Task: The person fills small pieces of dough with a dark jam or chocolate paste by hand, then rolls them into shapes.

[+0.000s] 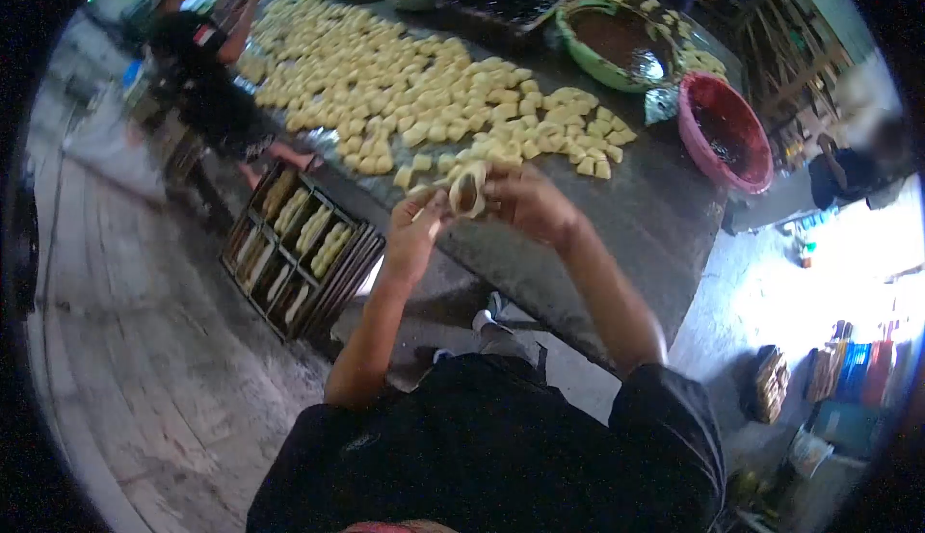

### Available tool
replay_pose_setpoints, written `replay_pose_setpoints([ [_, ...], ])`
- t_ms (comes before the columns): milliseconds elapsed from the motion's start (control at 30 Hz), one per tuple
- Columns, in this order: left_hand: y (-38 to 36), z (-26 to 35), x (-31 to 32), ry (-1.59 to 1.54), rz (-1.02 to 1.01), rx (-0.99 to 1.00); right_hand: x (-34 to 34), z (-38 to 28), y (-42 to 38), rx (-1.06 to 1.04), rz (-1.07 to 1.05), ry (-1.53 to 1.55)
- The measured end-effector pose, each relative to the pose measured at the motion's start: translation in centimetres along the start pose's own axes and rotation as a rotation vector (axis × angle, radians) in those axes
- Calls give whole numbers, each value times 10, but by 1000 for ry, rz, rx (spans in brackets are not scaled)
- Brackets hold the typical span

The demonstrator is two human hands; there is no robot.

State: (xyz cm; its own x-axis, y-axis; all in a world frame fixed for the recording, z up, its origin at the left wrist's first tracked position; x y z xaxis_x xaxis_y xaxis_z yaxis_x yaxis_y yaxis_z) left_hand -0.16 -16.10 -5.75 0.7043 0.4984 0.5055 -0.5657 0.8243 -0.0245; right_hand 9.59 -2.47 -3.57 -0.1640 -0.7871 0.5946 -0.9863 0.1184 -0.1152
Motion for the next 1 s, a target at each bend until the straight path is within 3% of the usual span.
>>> replay_pose_setpoints([
  [67,-47,-11,-31,-198,-7,-82,20,60,-16,21,-86,178],
  [133,-93,-12,-59,-315,110,-167,55,93,-33,45,-26,111],
  [200,-135,-8,-78,-428,212,-180,95,120,-46,-17,26,-209],
  [233,-155,0,-84,-458,223,-196,113,132,-51,-159,-5,-382],
  [333,-201,25,-95,-525,217,-191,171,129,-66,-373,-50,-1159],
  [367,-214,37,-92,-534,206,-154,182,133,-69,-492,-6,-1171],
  [467,-242,66,-80,-173,205,-107,205,131,-76,-619,-18,-1138],
  [500,-252,80,-68,-8,177,-24,212,133,-77,-469,27,-895],
  [600,-267,109,-54,841,114,417,219,142,-76,-429,-7,-697],
  [633,-270,110,-51,867,139,540,219,145,-76,-292,39,-447],
  [700,-270,109,-46,719,84,590,228,151,-82,-24,128,56],
  [800,-261,106,-36,537,102,575,234,137,-75,-305,311,-1],
  [833,-259,104,-36,491,151,530,231,130,-82,-322,279,-224],
  [900,-248,107,-35,575,248,558,237,99,-85,-734,95,-623],
  [933,-238,108,-31,555,202,570,242,88,-91,-932,-2,-828],
  [1000,-218,109,-23,511,109,588,234,75,-97,-869,109,-934],
])
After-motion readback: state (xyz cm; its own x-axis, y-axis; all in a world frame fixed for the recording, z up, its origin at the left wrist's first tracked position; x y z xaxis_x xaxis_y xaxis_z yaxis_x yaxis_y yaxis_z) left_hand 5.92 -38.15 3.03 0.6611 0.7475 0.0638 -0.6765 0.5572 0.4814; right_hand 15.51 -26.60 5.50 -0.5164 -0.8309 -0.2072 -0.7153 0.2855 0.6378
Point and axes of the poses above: each hand's wrist, its own y-axis towards the middle knuckle, its own x-axis out of the palm, z = x × y, the point moved 5 cm from there along y, towards the middle knuckle, and after that the axes turned 2 degrees about -z, right-handed, at the moved point
